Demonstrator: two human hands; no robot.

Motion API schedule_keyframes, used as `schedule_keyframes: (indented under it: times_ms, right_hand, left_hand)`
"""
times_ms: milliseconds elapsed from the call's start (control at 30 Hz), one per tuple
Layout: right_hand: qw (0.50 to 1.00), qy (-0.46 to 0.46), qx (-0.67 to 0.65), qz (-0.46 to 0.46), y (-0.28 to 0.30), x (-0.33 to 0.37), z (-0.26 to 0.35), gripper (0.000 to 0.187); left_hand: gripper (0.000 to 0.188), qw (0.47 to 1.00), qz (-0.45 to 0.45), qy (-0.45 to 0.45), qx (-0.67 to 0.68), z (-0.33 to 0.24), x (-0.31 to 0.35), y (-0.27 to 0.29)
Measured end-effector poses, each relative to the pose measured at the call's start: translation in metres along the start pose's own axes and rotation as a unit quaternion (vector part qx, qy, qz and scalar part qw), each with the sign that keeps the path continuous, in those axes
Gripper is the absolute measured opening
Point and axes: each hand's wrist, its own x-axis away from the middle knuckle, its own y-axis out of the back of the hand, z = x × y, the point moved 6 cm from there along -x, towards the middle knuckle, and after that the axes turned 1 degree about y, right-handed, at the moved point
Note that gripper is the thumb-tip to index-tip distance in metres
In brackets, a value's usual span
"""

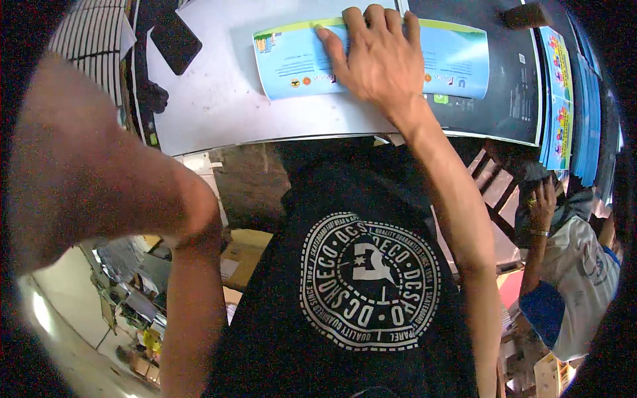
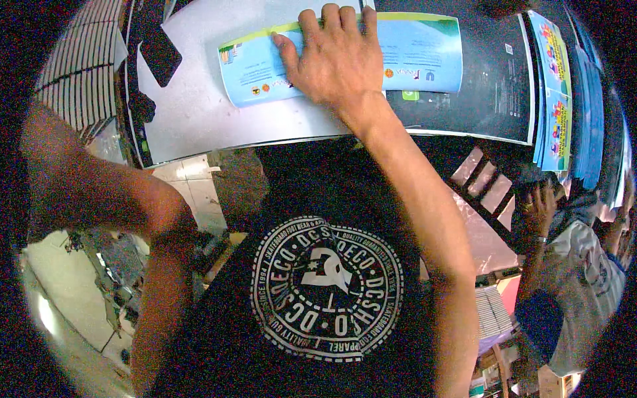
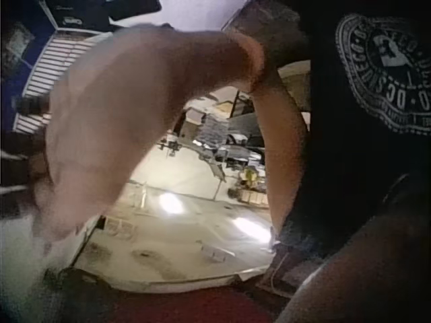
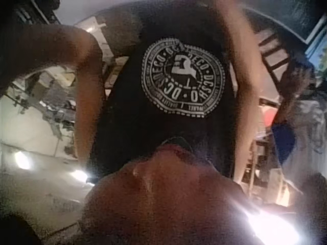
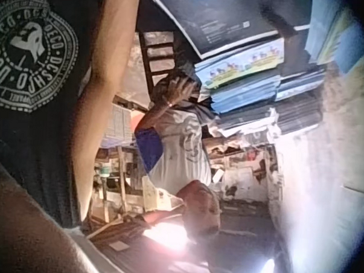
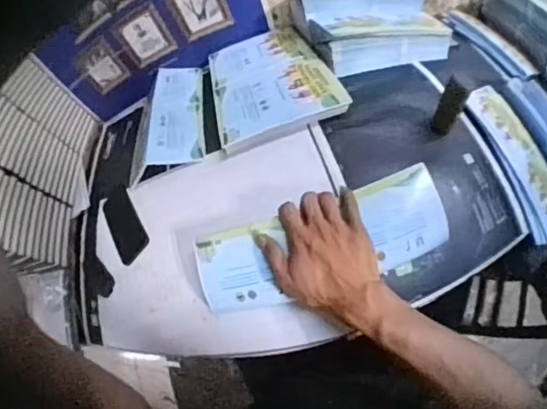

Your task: The person organizes and prepares booklets by folding pages, using a cylindrical tool to press and smooth them, and then stacking the finished items.

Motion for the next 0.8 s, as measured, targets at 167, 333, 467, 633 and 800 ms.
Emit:
schedule_keyframes:
  times_ms: [167,333,467,633,800]
  right_hand:
    - [1.0,-0.005,-0.007,-0.018,0.002,0.003,-0.003,0.042]
    - [1.0,-0.018,-0.009,-0.017,-0.003,0.005,-0.012,0.044]
    - [0.999,-0.01,-0.015,-0.034,-0.002,0.004,-0.01,0.043]
    - [0.999,-0.01,-0.016,-0.042,-0.003,0.005,-0.011,0.042]
    - [0.999,-0.004,-0.002,-0.044,-0.002,0.003,-0.008,0.042]
  left_hand:
    - [0.041,0.999,0.015,-0.04,-0.024,-0.007,0.006,-0.016]
    - [0.04,0.996,0.052,-0.07,-0.002,-0.018,0.041,-0.053]
    - [0.04,0.991,0.093,-0.092,0.03,-0.023,0.09,-0.089]
    - [0.04,0.974,0.151,-0.131,0.105,-0.029,0.161,-0.141]
    - [0.045,0.936,0.222,0.114,0.248,-0.01,0.157,-0.142]
